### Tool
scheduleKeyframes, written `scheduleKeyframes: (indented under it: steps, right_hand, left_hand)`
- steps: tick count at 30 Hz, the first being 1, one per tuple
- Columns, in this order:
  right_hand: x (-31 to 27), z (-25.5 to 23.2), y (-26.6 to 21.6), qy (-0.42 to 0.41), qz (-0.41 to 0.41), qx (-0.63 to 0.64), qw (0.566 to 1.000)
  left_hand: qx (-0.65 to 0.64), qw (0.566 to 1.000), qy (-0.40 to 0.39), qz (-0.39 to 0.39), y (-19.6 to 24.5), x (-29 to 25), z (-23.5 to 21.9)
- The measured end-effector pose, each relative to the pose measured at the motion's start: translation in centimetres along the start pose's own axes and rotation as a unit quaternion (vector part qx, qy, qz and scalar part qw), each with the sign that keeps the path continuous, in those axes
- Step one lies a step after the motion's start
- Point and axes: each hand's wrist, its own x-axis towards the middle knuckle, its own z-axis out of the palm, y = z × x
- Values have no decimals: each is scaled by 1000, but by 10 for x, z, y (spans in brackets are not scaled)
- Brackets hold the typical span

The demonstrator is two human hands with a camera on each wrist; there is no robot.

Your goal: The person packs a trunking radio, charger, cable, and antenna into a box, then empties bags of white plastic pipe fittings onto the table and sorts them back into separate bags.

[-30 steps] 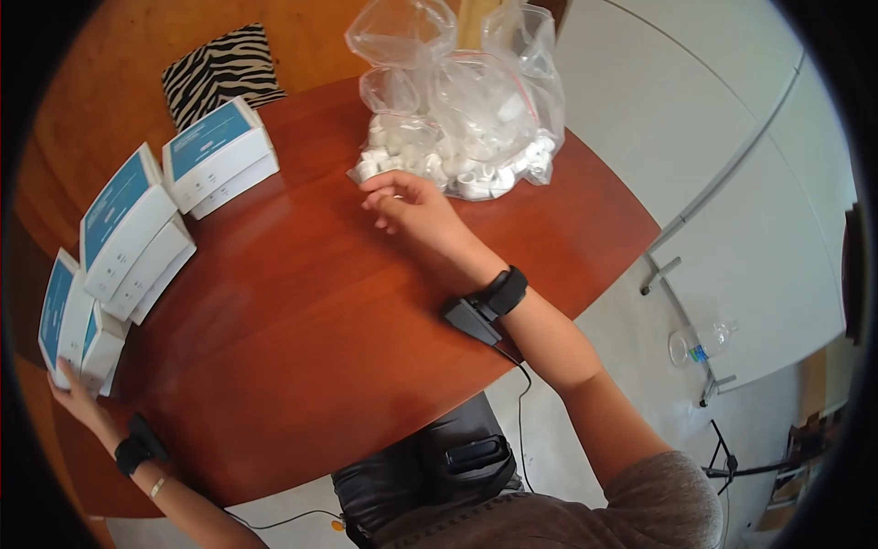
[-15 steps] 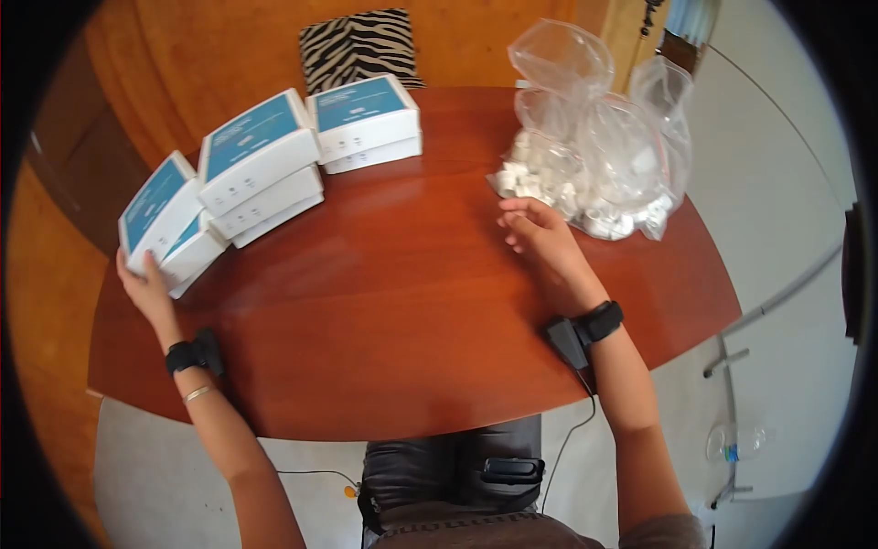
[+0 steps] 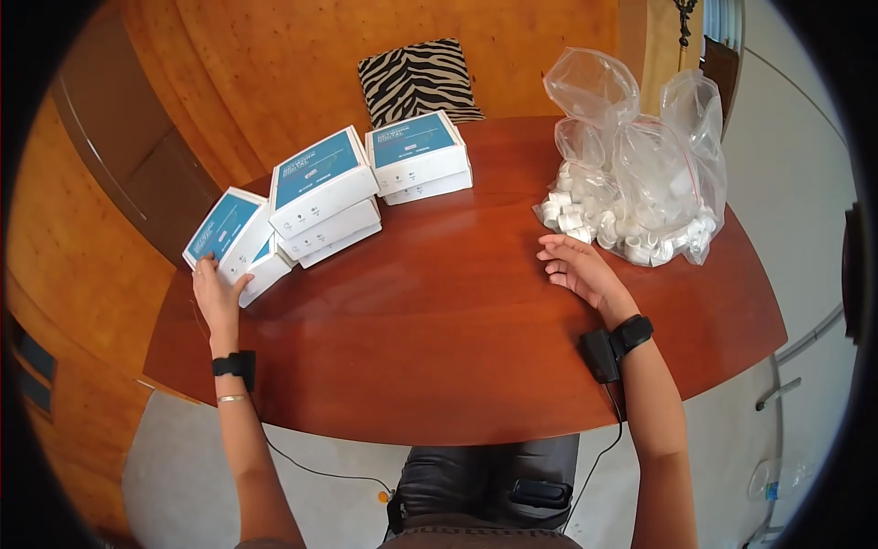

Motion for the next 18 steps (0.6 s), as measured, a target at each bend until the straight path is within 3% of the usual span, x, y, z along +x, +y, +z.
scheduleKeyframes:
  steps: [2,3,4,8,10,12,15,18]
  right_hand:
    - [4,-4,5,-13,-2,23,1000]
    - [7,-7,9,-32,-7,43,999]
    - [9,-8,10,-50,-14,64,997]
    - [9,-6,10,-56,-19,100,993]
    - [10,-7,9,-68,-13,115,991]
    - [9,-7,10,-66,-12,117,991]
    - [9,-7,8,-68,-8,117,991]
    - [11,-11,12,-76,-17,118,990]
  left_hand:
    - [99,993,-49,31,6,8,-14]
    - [103,990,-12,95,14,10,-24]
    - [104,989,1,102,26,17,-38]
    - [134,984,118,10,72,54,-67]
    - [66,982,170,45,123,72,-71]
    - [-22,973,188,133,174,87,-59]
    - [-176,942,100,266,252,104,-19]
    - [-228,903,-15,363,326,106,50]
